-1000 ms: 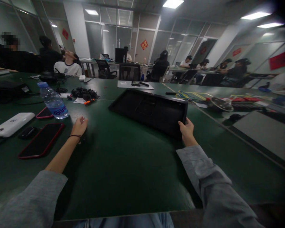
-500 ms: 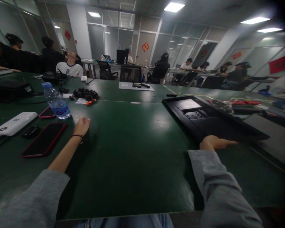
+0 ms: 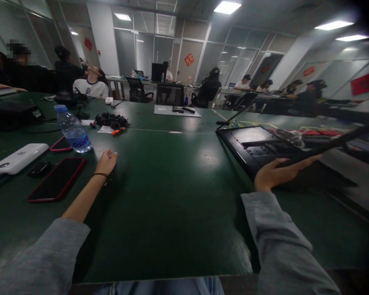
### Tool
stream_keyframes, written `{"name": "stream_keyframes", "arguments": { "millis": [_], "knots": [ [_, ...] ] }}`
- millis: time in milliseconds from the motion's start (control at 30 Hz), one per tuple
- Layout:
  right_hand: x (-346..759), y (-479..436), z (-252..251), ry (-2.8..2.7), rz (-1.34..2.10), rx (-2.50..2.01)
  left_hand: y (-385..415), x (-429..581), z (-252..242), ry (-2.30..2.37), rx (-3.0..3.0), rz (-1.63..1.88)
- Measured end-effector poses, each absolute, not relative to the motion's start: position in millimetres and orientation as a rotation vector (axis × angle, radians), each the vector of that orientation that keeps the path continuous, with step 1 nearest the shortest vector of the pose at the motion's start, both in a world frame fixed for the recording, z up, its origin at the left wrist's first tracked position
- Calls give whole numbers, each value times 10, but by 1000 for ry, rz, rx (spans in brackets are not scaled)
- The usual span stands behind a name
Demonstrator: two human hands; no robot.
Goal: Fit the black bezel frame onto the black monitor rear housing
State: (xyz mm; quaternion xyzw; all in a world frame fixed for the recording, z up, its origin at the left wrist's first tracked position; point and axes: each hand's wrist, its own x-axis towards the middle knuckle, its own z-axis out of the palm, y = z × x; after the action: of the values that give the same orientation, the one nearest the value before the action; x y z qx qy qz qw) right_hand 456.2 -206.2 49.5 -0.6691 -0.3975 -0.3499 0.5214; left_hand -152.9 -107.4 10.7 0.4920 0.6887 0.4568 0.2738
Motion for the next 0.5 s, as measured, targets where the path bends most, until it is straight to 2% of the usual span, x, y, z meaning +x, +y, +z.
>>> {"name": "stream_keyframes", "arguments": {
  "millis": [100,267,500],
  "knots": [
    [4262,-1995,540,-1068,-845,-1604,-1109,-1504,164,1858,1309,1224],
    [3781,-1897,591,-1516,-617,-1653,-1134,-1494,221,1801,1339,1266],
    [3324,-2007,719,-1277,-355,-1510,-1172,-1482,310,1812,1367,1360]
  ]
}}
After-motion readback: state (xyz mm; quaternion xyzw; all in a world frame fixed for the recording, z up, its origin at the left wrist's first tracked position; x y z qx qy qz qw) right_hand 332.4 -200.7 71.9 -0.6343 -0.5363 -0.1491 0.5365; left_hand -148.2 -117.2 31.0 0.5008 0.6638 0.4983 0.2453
